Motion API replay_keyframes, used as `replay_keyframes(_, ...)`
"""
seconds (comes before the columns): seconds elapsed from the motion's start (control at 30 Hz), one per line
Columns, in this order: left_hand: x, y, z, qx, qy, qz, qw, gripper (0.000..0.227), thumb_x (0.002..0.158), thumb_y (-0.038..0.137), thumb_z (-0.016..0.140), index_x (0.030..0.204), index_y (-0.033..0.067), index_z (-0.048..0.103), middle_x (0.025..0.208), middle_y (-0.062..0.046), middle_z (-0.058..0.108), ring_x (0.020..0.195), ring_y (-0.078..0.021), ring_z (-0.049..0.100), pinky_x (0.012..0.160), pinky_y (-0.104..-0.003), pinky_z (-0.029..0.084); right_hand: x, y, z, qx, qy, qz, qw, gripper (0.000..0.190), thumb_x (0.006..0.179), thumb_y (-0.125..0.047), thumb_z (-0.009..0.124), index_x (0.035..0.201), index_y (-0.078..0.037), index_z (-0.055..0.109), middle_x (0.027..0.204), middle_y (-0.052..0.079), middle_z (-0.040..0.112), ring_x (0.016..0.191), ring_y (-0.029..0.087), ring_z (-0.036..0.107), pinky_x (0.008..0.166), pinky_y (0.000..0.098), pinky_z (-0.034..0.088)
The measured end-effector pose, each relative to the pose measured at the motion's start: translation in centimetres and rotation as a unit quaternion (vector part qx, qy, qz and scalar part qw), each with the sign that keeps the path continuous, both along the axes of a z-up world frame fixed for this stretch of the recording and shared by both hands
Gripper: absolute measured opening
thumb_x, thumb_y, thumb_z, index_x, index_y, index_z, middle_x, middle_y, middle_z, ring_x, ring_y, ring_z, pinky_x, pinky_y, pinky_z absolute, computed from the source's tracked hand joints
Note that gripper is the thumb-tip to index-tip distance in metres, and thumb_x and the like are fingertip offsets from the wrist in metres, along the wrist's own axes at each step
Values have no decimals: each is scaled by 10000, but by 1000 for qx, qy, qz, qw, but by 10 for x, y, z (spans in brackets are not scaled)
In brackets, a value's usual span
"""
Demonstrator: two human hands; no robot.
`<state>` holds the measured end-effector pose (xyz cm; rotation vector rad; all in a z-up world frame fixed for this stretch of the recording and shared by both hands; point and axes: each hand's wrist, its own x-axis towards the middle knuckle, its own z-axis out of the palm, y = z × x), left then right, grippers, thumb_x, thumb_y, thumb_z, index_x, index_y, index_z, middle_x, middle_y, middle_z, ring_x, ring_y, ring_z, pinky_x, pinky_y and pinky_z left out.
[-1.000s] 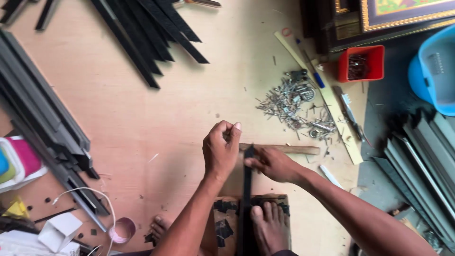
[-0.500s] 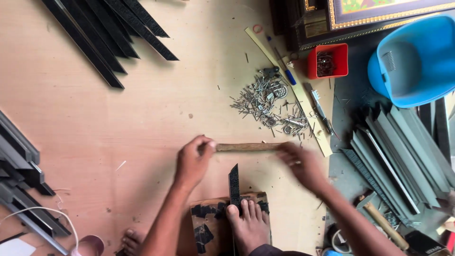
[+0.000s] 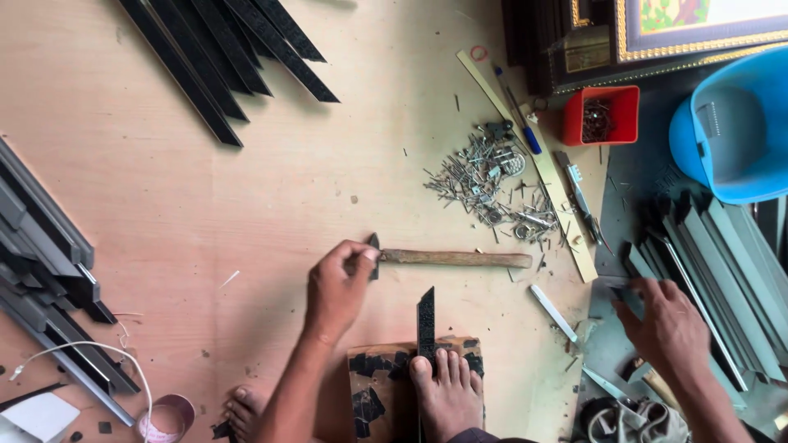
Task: Assembling the corners of a black picture frame using a hammer, nails, and a corner square.
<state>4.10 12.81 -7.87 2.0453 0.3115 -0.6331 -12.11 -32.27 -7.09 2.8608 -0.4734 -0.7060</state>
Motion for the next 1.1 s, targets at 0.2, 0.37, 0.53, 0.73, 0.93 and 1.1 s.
replay_keyframes(0.2, -8, -62, 26, -104, -105, -75, 986, 196, 927, 265, 658, 1041, 128, 739, 1027, -51, 765, 906, -159, 746, 813, -304, 635, 81, 57, 102, -87, 82, 49, 992, 487, 952, -460, 627, 1331, -155, 637, 1168, 84, 676, 649, 160, 712, 497, 245, 606)
replay_keyframes(0.37, 7, -122, 82, -301, -94, -147, 938, 476, 1099, 433, 472, 1370, 67, 611, 1245, -132, 680, 1126, -203, 703, 978, -316, 603, 161, 137, 161, 406, -140, -14, 903, 476, 963, -184, 649, 1422, -72, 592, 920, 57, 694, 714, 112, 725, 589, 241, 601)
replay_keyframes(0.53, 38, -97, 112, -569, 120, 0, 814, 699, 1049, 558, 409, 1503, 28, 456, 1305, -124, 625, 1185, -239, 645, 981, -349, 560, 204, 220, 164, 585, -213, -26, 782, 399, 1011, -42, 576, 1410, -24, 578, 1111, 64, 626, 815, 92, 590, 679, 223, 500)
replay_keyframes(0.73, 43, -58, 116, -447, 5, -17, 894, 706, 1024, 560, 519, 1510, 50, 470, 1284, -124, 655, 1148, -169, 631, 997, -338, 541, 202, 243, 131, 798, -237, -167, 528, 367, 1083, -82, 530, 1449, -56, 526, 1055, 30, 649, 957, 78, 630, 891, 221, 540)
replay_keyframes(0.93, 52, -24, 92, -107, 72, -184, 975, 439, 977, 492, 579, 1296, 205, 672, 946, -32, 764, 685, -171, 641, 622, -358, 510, 174, 202, 54, 733, -149, -156, 645, 294, 1007, -111, 683, 1286, -17, 678, 999, 49, 708, 932, 104, 661, 896, 272, 559)
replay_keyframes(1.1, 31, -1, 35, 41, 103, -322, 940, 331, 943, 453, 635, 1135, 208, 747, 946, -52, 773, 876, -211, 716, 825, -422, 544, 144, 215, 14, 638, 57, -196, 743, 296, 863, -218, 727, 1103, -54, 786, 987, 66, 811, 919, 142, 736, 845, 306, 613)
